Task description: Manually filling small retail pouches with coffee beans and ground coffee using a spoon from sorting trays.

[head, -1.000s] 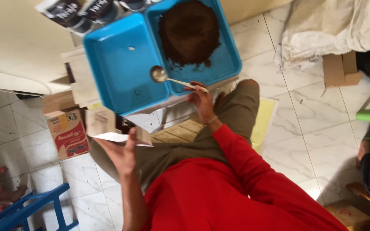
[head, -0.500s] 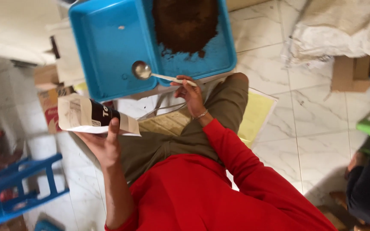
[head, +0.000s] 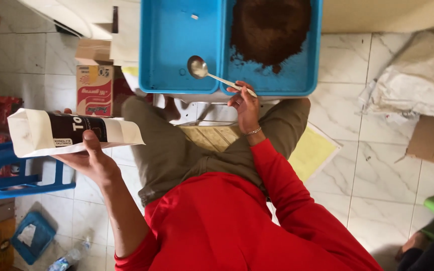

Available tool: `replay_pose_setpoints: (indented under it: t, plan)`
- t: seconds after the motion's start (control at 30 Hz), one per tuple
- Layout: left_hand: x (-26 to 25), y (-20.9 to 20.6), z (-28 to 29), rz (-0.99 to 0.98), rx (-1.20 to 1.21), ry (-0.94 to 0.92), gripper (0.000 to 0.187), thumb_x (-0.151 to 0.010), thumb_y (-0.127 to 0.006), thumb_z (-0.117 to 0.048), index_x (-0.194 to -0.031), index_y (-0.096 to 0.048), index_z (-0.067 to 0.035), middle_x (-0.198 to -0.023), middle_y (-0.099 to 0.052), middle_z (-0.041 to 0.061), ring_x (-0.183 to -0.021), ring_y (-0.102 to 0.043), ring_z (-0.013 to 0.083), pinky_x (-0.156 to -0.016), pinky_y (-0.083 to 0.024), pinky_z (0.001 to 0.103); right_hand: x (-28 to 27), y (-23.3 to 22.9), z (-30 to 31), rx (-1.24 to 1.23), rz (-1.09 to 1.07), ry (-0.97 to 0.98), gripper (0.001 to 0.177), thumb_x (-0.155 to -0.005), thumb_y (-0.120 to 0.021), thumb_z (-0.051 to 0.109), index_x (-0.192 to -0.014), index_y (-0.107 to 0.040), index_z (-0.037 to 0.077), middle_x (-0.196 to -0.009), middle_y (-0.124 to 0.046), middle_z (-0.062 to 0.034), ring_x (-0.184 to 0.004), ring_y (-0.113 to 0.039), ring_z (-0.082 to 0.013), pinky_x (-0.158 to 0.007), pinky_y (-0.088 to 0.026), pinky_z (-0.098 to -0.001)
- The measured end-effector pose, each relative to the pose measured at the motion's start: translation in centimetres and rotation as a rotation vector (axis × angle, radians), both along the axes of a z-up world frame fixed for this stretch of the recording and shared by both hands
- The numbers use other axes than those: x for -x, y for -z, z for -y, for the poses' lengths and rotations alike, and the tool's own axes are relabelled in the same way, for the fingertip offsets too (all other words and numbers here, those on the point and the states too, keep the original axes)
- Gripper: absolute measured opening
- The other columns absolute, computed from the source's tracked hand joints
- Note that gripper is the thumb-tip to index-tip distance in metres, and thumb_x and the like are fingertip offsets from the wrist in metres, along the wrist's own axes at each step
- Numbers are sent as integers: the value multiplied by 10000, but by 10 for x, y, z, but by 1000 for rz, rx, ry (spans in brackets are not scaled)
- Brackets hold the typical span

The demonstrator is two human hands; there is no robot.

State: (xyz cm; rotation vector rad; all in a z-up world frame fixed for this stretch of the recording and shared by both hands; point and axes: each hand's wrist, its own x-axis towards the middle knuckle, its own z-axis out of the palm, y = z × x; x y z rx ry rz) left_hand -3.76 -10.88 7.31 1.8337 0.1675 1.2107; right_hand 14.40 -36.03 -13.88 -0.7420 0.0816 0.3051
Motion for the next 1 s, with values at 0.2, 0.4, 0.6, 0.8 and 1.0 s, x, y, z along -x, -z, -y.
replay_pose_setpoints:
  t: [0.2,0.4,0.6,0.8,1.0]
  plan:
    - [12,9,-35,33,66,-73,674,-1149,-680,-190,-1611,-191,-155,-1619,-365,297,-1502,-423,452,-1287,-434,614,-3,-1,-10,27,-28,28,384,-1020,-605,349,-1251,-613,42,-1048,-760,-175,-631,-662,-192,-616,-562,-303]
    - [-11,16,-37,-18,67,-95,745,-1119,-705,-267,-1602,-163,-97,-1586,-403,347,-1480,-453,447,-1269,-434,587,-2,10,-9,82,7,66,358,-1026,-596,354,-1234,-617,63,-1069,-760,-174,-625,-673,-203,-606,-571,-310]
    - [-22,24,-29,-161,150,-108,866,-1040,-818,-230,-1619,-189,-92,-1636,-286,199,-1518,-278,209,-1312,-155,508,-2,28,-16,79,10,92,306,-1074,-540,325,-1271,-599,98,-1100,-748,-238,-659,-744,-237,-609,-661,-333]
    - [-20,20,-33,-215,256,-29,826,-1043,-757,-292,-1585,-189,-36,-1566,-348,269,-1474,-363,355,-1279,-185,594,-4,32,-21,119,21,123,292,-1087,-517,274,-1279,-592,67,-1108,-737,-270,-658,-742,-262,-600,-660,-326]
    - [-12,31,-42,-256,252,-33,773,-1062,-721,-280,-1583,-192,-67,-1572,-331,235,-1480,-311,295,-1269,-172,593,1,24,-26,248,42,181,295,-1084,-522,309,-1258,-606,85,-1062,-757,-243,-622,-739,-225,-574,-638,-305]
